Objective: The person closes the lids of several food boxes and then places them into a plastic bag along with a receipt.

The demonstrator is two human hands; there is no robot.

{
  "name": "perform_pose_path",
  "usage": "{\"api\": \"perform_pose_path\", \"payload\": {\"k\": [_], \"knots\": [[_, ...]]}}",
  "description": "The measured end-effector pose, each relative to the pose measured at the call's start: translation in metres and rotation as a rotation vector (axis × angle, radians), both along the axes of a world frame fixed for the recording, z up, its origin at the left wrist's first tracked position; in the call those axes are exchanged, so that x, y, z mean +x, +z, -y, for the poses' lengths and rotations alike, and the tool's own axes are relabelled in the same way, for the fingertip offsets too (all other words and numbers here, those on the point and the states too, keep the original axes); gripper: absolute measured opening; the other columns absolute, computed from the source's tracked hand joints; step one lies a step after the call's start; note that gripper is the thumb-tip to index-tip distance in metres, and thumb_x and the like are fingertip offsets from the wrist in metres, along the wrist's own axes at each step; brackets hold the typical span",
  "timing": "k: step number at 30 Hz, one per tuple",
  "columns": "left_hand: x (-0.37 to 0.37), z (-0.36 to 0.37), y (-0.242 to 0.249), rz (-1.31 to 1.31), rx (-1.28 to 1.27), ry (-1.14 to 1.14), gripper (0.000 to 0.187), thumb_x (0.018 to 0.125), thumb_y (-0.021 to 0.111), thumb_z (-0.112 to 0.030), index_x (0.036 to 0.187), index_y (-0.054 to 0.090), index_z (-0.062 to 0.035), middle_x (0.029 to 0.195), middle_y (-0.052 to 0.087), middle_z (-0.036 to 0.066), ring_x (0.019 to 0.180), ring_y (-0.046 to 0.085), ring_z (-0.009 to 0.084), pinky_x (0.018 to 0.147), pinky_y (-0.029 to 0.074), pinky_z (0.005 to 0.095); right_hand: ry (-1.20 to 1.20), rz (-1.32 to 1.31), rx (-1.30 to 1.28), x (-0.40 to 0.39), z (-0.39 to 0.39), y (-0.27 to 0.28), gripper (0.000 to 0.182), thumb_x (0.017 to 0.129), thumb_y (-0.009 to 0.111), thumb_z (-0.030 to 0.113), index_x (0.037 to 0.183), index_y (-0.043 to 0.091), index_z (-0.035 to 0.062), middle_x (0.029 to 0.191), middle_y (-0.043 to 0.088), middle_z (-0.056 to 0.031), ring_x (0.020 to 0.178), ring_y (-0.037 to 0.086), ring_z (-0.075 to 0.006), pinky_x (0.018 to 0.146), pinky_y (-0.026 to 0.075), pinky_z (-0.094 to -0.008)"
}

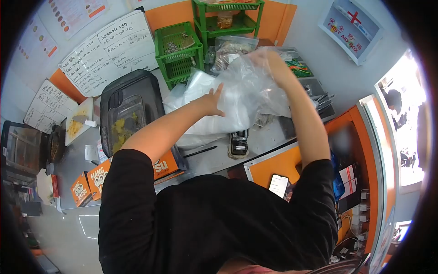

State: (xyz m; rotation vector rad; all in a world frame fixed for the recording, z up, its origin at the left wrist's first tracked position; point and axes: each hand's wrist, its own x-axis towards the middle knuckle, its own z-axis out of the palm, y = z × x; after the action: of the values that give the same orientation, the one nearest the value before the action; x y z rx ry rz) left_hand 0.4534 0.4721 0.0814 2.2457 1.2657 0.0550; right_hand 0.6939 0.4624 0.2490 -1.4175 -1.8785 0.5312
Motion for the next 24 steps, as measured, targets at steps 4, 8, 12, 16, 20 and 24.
{"api": "perform_pose_path", "payload": {"k": [4,8,12,16,20,24], "knots": [[0.001,-0.001,-0.013,-0.269,0.033,0.02,0.098,0.071,0.068,-0.04,0.144,0.008,-0.0121,0.139,0.031,0.026,0.118,0.046,0.0415,0.099,0.032,0.0567,-0.362,-0.295,0.311,0.059,0.052,0.096,0.027,0.086,0.054,0.032,0.076,0.057,0.0071,0.067,0.05,0.0006,0.061,0.045,-0.0103,0.054,0.034,-0.0268],[0.04,0.04,0.102,-0.453,0.014,-0.006,0.047,0.081,0.055,-0.03,0.118,0.053,-0.0009,0.124,0.053,0.019,0.112,0.052,0.0359,0.096,0.039,0.0439,-0.259,-0.93,0.538,0.106,0.115,0.174,0.024,0.082,0.062,0.032,0.083,0.057,0.0087,0.075,0.054,-0.003,0.06,0.048,-0.0105,0.054,0.039,-0.0248],[0.08,0.066,0.153,0.237,-0.325,-0.211,0.057,0.08,0.057,-0.048,0.113,0.055,-0.0029,0.111,0.06,0.01,0.102,0.055,0.0255,0.08,0.04,0.0526,-0.119,-0.881,0.766,0.095,0.16,0.214,0.034,0.085,0.059,0.021,0.114,0.055,0.0021,0.106,0.059,-0.0182,0.096,0.058,-0.0248,0.084,0.045,-0.0332],[0.135,0.129,0.161,0.779,-0.657,0.207,0.077,0.078,0.048,-0.066,0.124,0.045,-0.0043,0.121,0.053,0.01,0.115,0.046,0.0249,0.098,0.029,0.046,0.202,-0.604,0.87,0.093,0.215,0.242,0.042,0.088,0.057,0.019,0.125,0.045,0.0056,0.11,0.058,-0.0157,0.085,0.06,-0.0187,0.064,0.048,-0.0264],[0.195,0.162,0.132,1.342,-0.329,0.713,0.079,0.08,0.051,-0.063,0.127,0.039,-0.002,0.112,0.056,0.013,0.108,0.051,0.0262,0.094,0.038,0.0391,0.238,-0.467,0.909,0.085,0.308,0.247,0.043,0.088,0.058,0.02,0.126,0.043,0.0071,0.112,0.057,-0.0145,0.081,0.061,-0.0161,0.058,0.049,-0.0233],[0.178,0.218,0.152,1.589,-1.297,-0.371,0.063,0.083,0.058,-0.047,0.125,0.043,-0.0024,0.109,0.056,0.013,0.11,0.053,0.0236,0.093,0.042,0.0382,-0.17,-0.347,0.999,0.113,0.391,0.219,0.039,0.087,0.058,0.019,0.122,0.046,0.0056,0.113,0.056,-0.0143,0.086,0.059,-0.0184,0.067,0.047,-0.0255]]}}
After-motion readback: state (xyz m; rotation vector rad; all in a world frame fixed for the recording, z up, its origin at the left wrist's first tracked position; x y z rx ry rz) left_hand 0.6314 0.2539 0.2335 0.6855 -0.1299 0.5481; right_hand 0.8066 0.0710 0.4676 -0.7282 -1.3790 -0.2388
